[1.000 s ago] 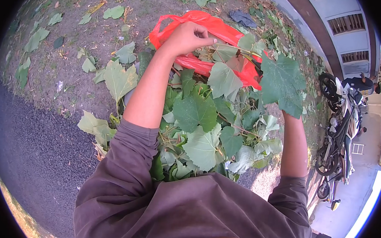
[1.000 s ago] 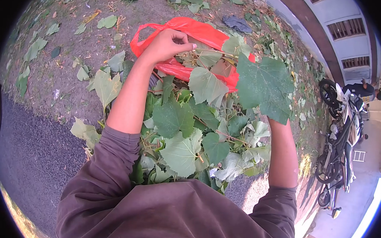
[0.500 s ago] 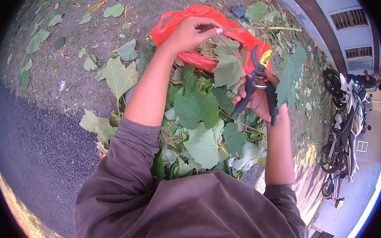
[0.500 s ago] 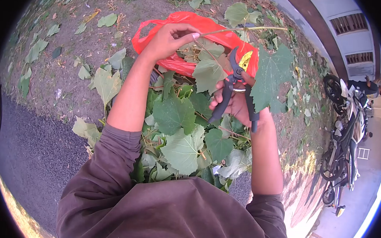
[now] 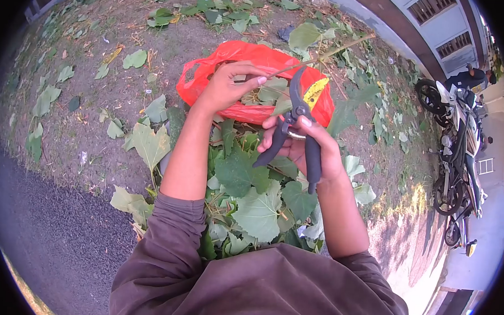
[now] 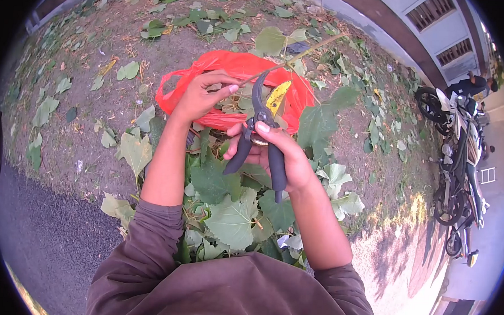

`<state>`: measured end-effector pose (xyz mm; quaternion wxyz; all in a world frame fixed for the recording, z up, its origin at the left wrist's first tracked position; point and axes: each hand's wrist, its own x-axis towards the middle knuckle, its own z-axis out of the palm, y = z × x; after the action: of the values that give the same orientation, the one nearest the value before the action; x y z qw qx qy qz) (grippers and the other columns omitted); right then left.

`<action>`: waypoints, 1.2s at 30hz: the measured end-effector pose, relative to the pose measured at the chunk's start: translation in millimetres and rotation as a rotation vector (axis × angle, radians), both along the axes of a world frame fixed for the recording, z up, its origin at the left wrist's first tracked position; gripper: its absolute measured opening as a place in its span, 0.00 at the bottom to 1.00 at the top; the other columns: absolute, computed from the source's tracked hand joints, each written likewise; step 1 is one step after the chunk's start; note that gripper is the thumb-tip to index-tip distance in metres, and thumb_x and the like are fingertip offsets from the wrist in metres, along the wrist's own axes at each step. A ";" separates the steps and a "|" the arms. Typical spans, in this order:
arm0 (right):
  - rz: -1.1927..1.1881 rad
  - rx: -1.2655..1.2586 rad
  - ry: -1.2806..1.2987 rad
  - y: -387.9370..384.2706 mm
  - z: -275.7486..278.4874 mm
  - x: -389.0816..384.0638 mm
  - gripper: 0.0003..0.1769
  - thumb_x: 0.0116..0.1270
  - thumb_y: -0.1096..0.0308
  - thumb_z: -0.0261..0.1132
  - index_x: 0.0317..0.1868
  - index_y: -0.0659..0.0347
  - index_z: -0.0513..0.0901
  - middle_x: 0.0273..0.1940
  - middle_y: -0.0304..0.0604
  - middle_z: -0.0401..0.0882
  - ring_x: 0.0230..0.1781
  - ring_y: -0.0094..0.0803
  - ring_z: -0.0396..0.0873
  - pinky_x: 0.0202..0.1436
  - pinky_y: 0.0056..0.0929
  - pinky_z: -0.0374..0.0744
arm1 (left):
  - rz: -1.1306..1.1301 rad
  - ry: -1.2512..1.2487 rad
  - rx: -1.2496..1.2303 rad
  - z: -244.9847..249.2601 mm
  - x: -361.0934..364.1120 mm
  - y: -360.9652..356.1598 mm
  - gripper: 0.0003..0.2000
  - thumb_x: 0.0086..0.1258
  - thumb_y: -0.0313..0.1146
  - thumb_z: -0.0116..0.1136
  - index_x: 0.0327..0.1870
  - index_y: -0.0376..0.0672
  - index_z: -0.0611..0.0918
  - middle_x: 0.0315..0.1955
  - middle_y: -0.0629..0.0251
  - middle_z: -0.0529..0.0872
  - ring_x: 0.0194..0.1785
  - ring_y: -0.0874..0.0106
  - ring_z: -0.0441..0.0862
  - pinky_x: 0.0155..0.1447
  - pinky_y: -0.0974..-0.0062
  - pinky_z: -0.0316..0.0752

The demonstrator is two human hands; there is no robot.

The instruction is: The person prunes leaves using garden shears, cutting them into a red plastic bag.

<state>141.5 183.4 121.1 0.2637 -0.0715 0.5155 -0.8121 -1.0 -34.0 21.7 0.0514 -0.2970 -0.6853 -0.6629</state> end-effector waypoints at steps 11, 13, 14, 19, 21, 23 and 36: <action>-0.084 0.191 0.062 16.8 18.4 -32.3 0.35 0.85 0.44 0.52 0.64 0.74 0.81 0.46 0.54 0.89 0.51 0.44 0.90 0.65 0.44 0.85 | -0.077 -0.042 0.045 4.8 4.1 0.1 0.09 0.71 0.28 0.77 0.49 0.38 0.95 0.42 0.66 0.91 0.49 0.74 0.87 0.55 0.71 0.80; -0.094 0.081 0.007 20.1 14.1 -40.6 0.38 0.84 0.42 0.53 0.63 0.75 0.82 0.44 0.53 0.88 0.50 0.46 0.89 0.64 0.45 0.85 | -0.064 -0.027 0.048 2.4 1.8 -0.1 0.09 0.71 0.28 0.77 0.49 0.39 0.95 0.41 0.66 0.91 0.47 0.74 0.87 0.54 0.72 0.80; -0.091 0.082 0.004 19.8 13.8 -42.9 0.38 0.84 0.42 0.53 0.63 0.75 0.82 0.44 0.53 0.88 0.50 0.46 0.89 0.64 0.45 0.85 | -0.050 -0.010 0.053 0.8 1.5 -0.4 0.09 0.71 0.28 0.77 0.50 0.40 0.95 0.40 0.66 0.92 0.46 0.75 0.87 0.52 0.73 0.80; -0.130 -0.062 -0.068 13.1 14.8 -45.4 0.38 0.83 0.40 0.52 0.62 0.75 0.82 0.41 0.53 0.85 0.45 0.48 0.86 0.61 0.48 0.83 | -0.004 -0.034 0.066 0.5 0.5 -0.9 0.09 0.71 0.27 0.77 0.49 0.38 0.95 0.41 0.66 0.91 0.48 0.75 0.87 0.53 0.73 0.80; -0.188 -0.012 -0.046 12.2 13.1 -43.6 0.37 0.83 0.42 0.54 0.62 0.76 0.83 0.40 0.52 0.86 0.44 0.48 0.88 0.59 0.46 0.84 | 0.006 -0.023 0.080 2.5 2.1 -0.5 0.09 0.71 0.27 0.77 0.49 0.38 0.95 0.40 0.66 0.91 0.47 0.75 0.87 0.53 0.73 0.79; -0.206 0.015 0.052 15.7 12.6 -41.7 0.36 0.83 0.43 0.55 0.60 0.75 0.83 0.39 0.52 0.86 0.43 0.46 0.88 0.57 0.44 0.85 | 0.040 0.014 0.056 8.2 5.4 -1.3 0.09 0.70 0.26 0.77 0.49 0.39 0.95 0.40 0.66 0.91 0.47 0.75 0.87 0.52 0.73 0.79; -0.372 0.083 -0.037 20.3 8.0 -41.8 0.22 0.81 0.48 0.65 0.49 0.63 0.80 0.32 0.44 0.80 0.30 0.34 0.78 0.43 0.41 0.82 | 0.101 0.137 0.031 5.5 3.4 0.9 0.09 0.70 0.27 0.77 0.49 0.40 0.95 0.39 0.66 0.91 0.46 0.74 0.87 0.50 0.73 0.80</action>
<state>99.7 203.8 129.2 0.1213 0.0510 0.5478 -0.8262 2.4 -33.1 27.2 0.1361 -0.3061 -0.6838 -0.6483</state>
